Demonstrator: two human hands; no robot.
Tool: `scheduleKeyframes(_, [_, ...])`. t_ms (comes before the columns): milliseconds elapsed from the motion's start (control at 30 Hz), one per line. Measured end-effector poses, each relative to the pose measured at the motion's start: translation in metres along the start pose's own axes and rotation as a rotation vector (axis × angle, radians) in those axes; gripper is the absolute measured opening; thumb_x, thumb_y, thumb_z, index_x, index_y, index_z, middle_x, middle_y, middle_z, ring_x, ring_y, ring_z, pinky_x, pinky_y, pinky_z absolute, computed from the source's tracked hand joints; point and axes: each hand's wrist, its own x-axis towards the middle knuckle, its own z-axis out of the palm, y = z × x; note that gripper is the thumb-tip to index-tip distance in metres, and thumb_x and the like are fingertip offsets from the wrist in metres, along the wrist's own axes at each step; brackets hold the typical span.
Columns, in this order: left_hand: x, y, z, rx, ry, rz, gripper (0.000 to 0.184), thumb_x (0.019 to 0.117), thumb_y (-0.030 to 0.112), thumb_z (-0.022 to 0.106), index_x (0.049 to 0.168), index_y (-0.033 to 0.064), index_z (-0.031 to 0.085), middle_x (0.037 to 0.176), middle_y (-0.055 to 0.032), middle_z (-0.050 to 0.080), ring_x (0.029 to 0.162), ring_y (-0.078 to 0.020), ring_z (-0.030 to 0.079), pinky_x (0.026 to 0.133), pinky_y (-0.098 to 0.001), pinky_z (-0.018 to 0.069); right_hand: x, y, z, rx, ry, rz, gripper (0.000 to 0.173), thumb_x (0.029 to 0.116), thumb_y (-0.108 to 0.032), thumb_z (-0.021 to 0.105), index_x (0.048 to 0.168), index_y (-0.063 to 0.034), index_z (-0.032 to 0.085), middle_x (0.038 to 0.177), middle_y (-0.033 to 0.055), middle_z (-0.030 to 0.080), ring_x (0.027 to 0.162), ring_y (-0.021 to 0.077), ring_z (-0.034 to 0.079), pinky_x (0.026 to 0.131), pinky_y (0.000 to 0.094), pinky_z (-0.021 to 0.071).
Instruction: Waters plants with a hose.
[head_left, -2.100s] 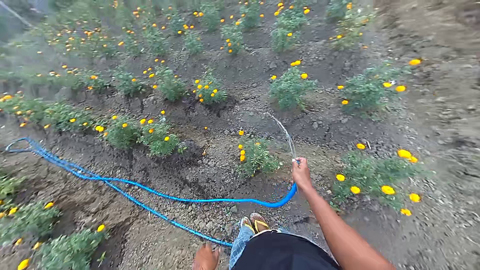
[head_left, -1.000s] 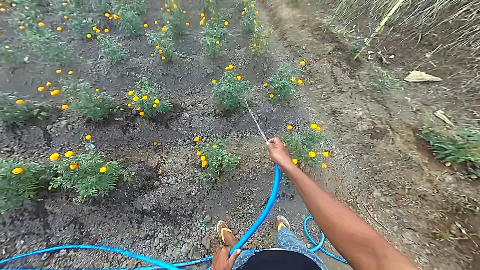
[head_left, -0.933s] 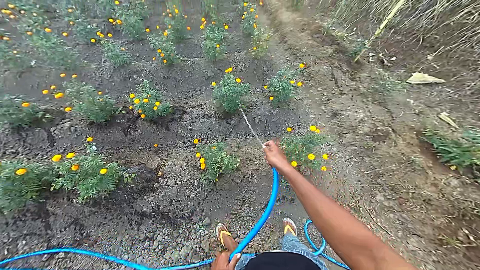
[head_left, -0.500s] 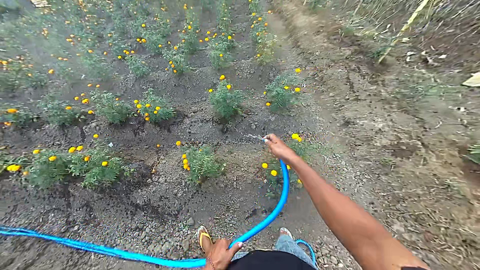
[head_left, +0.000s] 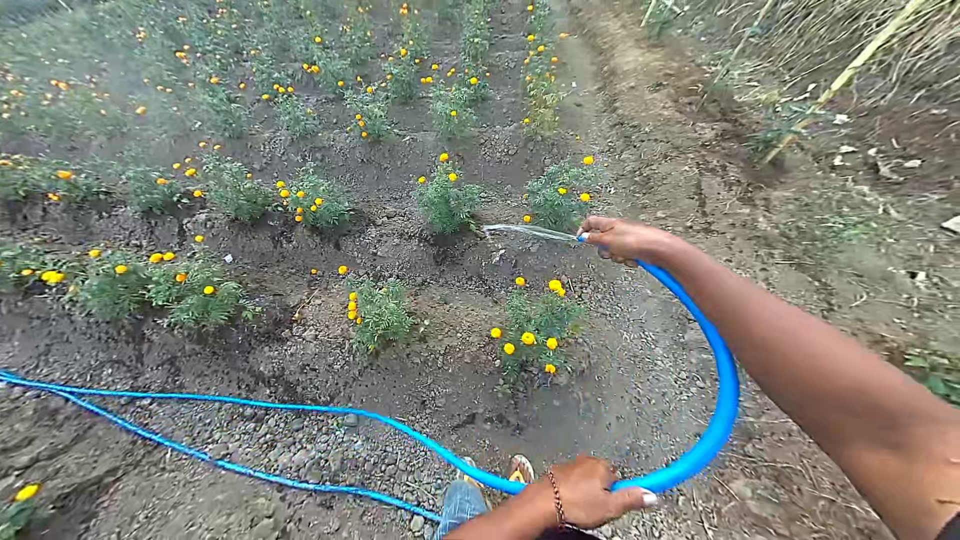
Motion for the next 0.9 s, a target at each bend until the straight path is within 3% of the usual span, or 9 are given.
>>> scheduleKeyframes(100, [-0.022, -0.038, -0.006, -0.060, 0.038, 0.004, 0.067, 0.1074, 0.050, 0.044, 0.082, -0.0093, 0.062, 0.073, -0.0207, 0.059, 0.071, -0.0352, 0.061, 0.071, -0.0574, 0.0494, -0.011, -0.001, 0.017, 0.065, 0.007, 0.060, 0.029, 0.1134, -0.029, 0.039, 0.134, -0.0161, 0.054, 0.067, 0.0017, 0.042, 0.047, 0.0094, 0.035, 0.045, 0.0262, 0.0339])
scheduleKeyframes(200, [-0.046, -0.079, -0.002, -0.137, 0.135, 0.105, 0.064, 0.1060, 0.046, 0.047, 0.071, -0.0056, 0.057, 0.062, -0.0123, 0.051, 0.060, -0.0259, 0.052, 0.061, -0.0483, 0.0447, -0.011, 0.003, 0.037, 0.127, 0.010, 0.114, 0.029, 0.1135, -0.031, 0.038, 0.135, -0.0155, 0.051, 0.069, -0.0006, 0.040, 0.047, 0.0072, 0.034, 0.045, 0.0243, 0.0327])
scheduleKeyframes(333, [-0.071, -0.120, 0.010, -0.189, 0.270, 0.096, 0.065, 0.1052, 0.049, 0.047, 0.069, -0.0046, 0.058, 0.061, -0.0116, 0.052, 0.059, -0.0249, 0.053, 0.061, -0.0482, 0.0451, -0.011, 0.003, 0.054, 0.187, 0.061, 0.119, 0.030, 0.1134, -0.029, 0.037, 0.136, -0.0143, 0.050, 0.070, -0.0006, 0.041, 0.048, 0.0085, 0.036, 0.045, 0.0256, 0.0350])
scheduleKeyframes(467, [-0.101, -0.149, 0.020, -0.254, 0.401, 0.055, 0.062, 0.1031, 0.049, 0.048, 0.064, 0.0016, 0.056, 0.055, -0.0035, 0.047, 0.053, -0.0162, 0.047, 0.055, -0.0404, 0.0414, -0.014, 0.000, 0.073, 0.271, 0.104, 0.134, 0.030, 0.1136, -0.029, 0.037, 0.137, -0.0141, 0.049, 0.070, -0.0006, 0.040, 0.047, 0.0089, 0.036, 0.045, 0.0254, 0.0347])
scheduleKeyframes(700, [-0.118, -0.159, 0.038, -0.247, 0.481, 0.024, 0.062, 0.1034, 0.045, 0.050, 0.060, 0.0009, 0.051, 0.053, -0.0031, 0.043, 0.052, -0.0149, 0.044, 0.055, -0.0388, 0.0393, -0.017, 0.010, 0.098, 0.344, 0.113, 0.100, 0.028, 0.1133, -0.028, 0.039, 0.134, -0.0133, 0.051, 0.072, 0.0008, 0.043, 0.047, 0.0096, 0.038, 0.044, 0.0259, 0.0352])
scheduleKeyframes(900, [-0.112, -0.138, 0.060, -0.215, 0.558, -0.118, 0.059, 0.1043, 0.041, 0.048, 0.064, -0.0019, 0.056, 0.056, -0.0068, 0.047, 0.055, -0.0195, 0.048, 0.059, -0.0443, 0.0427, -0.011, 0.055, 0.100, 0.391, 0.105, 0.084, 0.028, 0.1129, -0.028, 0.040, 0.132, -0.0126, 0.053, 0.071, 0.0016, 0.044, 0.047, 0.0108, 0.039, 0.045, 0.0279, 0.0372])
